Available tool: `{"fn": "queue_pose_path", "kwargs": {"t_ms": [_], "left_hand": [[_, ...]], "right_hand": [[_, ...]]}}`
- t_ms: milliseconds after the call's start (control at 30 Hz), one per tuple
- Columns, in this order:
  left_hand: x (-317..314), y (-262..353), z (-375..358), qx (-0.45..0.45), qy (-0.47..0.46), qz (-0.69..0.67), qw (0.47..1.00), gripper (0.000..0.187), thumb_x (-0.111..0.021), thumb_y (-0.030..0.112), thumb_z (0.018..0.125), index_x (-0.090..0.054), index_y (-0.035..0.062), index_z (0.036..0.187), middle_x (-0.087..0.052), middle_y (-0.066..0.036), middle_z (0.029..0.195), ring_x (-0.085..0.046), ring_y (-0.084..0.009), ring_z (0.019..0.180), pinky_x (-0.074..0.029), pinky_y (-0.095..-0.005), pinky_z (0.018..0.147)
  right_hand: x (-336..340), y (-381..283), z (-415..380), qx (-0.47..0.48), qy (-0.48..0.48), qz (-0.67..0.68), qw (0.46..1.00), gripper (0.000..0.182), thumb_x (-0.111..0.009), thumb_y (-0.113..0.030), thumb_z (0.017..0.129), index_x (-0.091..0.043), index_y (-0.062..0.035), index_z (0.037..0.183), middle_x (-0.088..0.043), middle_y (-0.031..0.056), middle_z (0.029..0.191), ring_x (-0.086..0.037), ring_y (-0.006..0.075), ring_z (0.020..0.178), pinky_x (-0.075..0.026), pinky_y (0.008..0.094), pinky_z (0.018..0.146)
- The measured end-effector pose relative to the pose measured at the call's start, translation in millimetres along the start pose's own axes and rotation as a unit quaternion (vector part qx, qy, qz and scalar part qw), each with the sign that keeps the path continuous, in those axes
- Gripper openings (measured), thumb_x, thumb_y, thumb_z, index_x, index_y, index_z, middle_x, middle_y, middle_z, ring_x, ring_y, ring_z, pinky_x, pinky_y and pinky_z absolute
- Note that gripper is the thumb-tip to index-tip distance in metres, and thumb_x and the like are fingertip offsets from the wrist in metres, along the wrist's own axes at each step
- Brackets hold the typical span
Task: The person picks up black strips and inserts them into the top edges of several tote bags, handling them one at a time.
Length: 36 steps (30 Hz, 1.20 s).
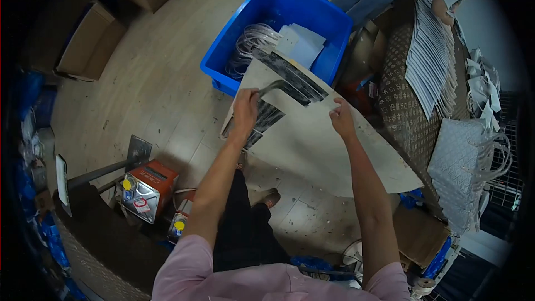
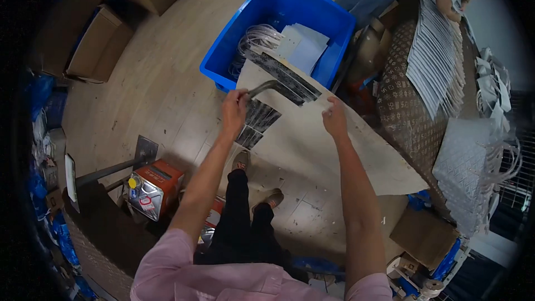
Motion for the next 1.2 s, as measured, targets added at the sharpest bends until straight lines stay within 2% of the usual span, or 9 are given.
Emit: {"fn": "queue_pose_path", "kwargs": {"t_ms": [233, 367, 567, 733, 800, 1000, 1100, 1133, 1200], "left_hand": [[60, 76, -128, 0.041, 0.0, 0.023, 0.999, 0.01, -0.053, 0.005, 0.083, -0.057, 0.0009, 0.091, -0.055, -0.016, 0.083, -0.055, -0.0311, 0.076, -0.044, -0.0349, 0.067], [98, 100, -171, 0.139, -0.059, -0.02, 0.988, 0.014, -0.055, 0.004, 0.082, -0.058, -0.0008, 0.094, -0.058, -0.014, 0.08, -0.057, -0.024, 0.069, -0.044, -0.0311, 0.064], [78, 113, -169, 0.221, -0.326, -0.144, 0.908, 0.018, -0.058, 0.007, 0.081, -0.06, -0.0006, 0.097, -0.062, -0.005, 0.081, -0.057, -0.0119, 0.073, -0.045, -0.025, 0.06], [53, 86, -133, 0.278, -0.432, -0.178, 0.839, 0.028, -0.061, 0.008, 0.079, -0.058, -0.0005, 0.106, -0.061, -0.006, 0.086, -0.058, -0.0116, 0.074, -0.05, -0.0244, 0.06], [38, 68, -123, 0.311, -0.459, -0.229, 0.8, 0.035, -0.061, 0.005, 0.078, -0.054, -0.0027, 0.111, -0.061, -0.008, 0.087, -0.059, -0.013, 0.071, -0.053, -0.0254, 0.06], [-26, 75, -88, 0.402, -0.538, -0.379, 0.637, 0.047, -0.061, -0.002, 0.075, -0.044, -0.0045, 0.12, -0.06, -0.006, 0.079, -0.061, -0.0157, 0.059, -0.058, -0.0299, 0.061], [-57, 95, -72, 0.454, -0.502, -0.542, 0.498, 0.044, -0.06, 0.016, 0.082, -0.044, -0.0015, 0.12, -0.063, -0.011, 0.088, -0.061, -0.0145, 0.069, -0.053, -0.0258, 0.058], [-63, 99, -63, 0.458, -0.507, -0.536, 0.496, 0.044, -0.06, 0.016, 0.082, -0.044, -0.0015, 0.12, -0.063, -0.011, 0.088, -0.061, -0.0145, 0.069, -0.053, -0.0258, 0.058], [-72, 87, -28, 0.412, -0.451, -0.361, 0.705, 0.039, -0.059, 0.023, 0.084, -0.049, 0.0001, 0.114, -0.062, -0.01, 0.087, -0.06, -0.0143, 0.073, -0.049, -0.0241, 0.059]], "right_hand": [[-19, 9, -12, 0.079, 0.113, 0.054, 0.989, 0.048, -0.059, -0.013, 0.077, -0.044, -0.0035, 0.121, -0.048, 0.0171, 0.117, -0.052, 0.0248, 0.1, -0.042, 0.0341, 0.085], [-10, -74, -110, 0.142, -0.03, 0.128, 0.981, 0.045, -0.056, -0.031, 0.082, -0.05, -0.0015, 0.116, -0.051, 0.0169, 0.117, -0.051, 0.0241, 0.105, -0.041, 0.0327, 0.088], [-52, -83, -259, 0.02, -0.53, -0.032, 0.847, 0.042, -0.062, -0.032, 0.079, -0.056, -0.0001, 0.105, -0.059, 0.0128, 0.099, -0.055, 0.0197, 0.09, -0.042, 0.0306, 0.079], [-20, -41, -291, 0.062, -0.236, 0.12, 0.962, 0.027, -0.061, -0.027, 0.08, -0.06, -0.0003, 0.087, -0.062, 0.0049, 0.073, -0.057, 0.0123, 0.067, -0.044, 0.0263, 0.064], [-20, -26, -317, -0.08, -0.333, 0.347, 0.873, 0.022, -0.06, -0.021, 0.082, -0.057, 0.001, 0.083, -0.062, 0.0059, 0.074, -0.06, 0.0133, 0.065, -0.048, 0.0254, 0.062], [-15, -7, -330, -0.119, -0.218, 0.531, 0.81, 0.024, -0.059, -0.022, 0.083, -0.057, 0.0014, 0.086, -0.063, 0.0075, 0.072, -0.06, 0.0143, 0.06, -0.05, 0.0262, 0.058], [2, -15, -331, -0.151, -0.195, 0.575, 0.78, 0.023, -0.06, -0.023, 0.083, -0.058, 0.0007, 0.086, -0.062, 0.0068, 0.072, -0.059, 0.0131, 0.059, -0.049, 0.0255, 0.055], [3, -14, -330, -0.153, -0.19, 0.582, 0.776, 0.023, -0.06, -0.023, 0.083, -0.058, 0.0007, 0.086, -0.062, 0.0068, 0.072, -0.059, 0.0131, 0.059, -0.049, 0.0255, 0.055], [18, 4, -325, -0.162, -0.066, 0.614, 0.77, 0.024, -0.06, -0.024, 0.083, -0.058, -0.0004, 0.084, -0.062, 0.0067, 0.071, -0.059, 0.013, 0.059, -0.049, 0.0256, 0.052]]}}
Point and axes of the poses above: each hand's wrist, its own z-axis towards the middle knuckle, its own x-axis out of the back of the hand, y = z × x, the point moved 6 cm from there along z, towards the middle knuckle
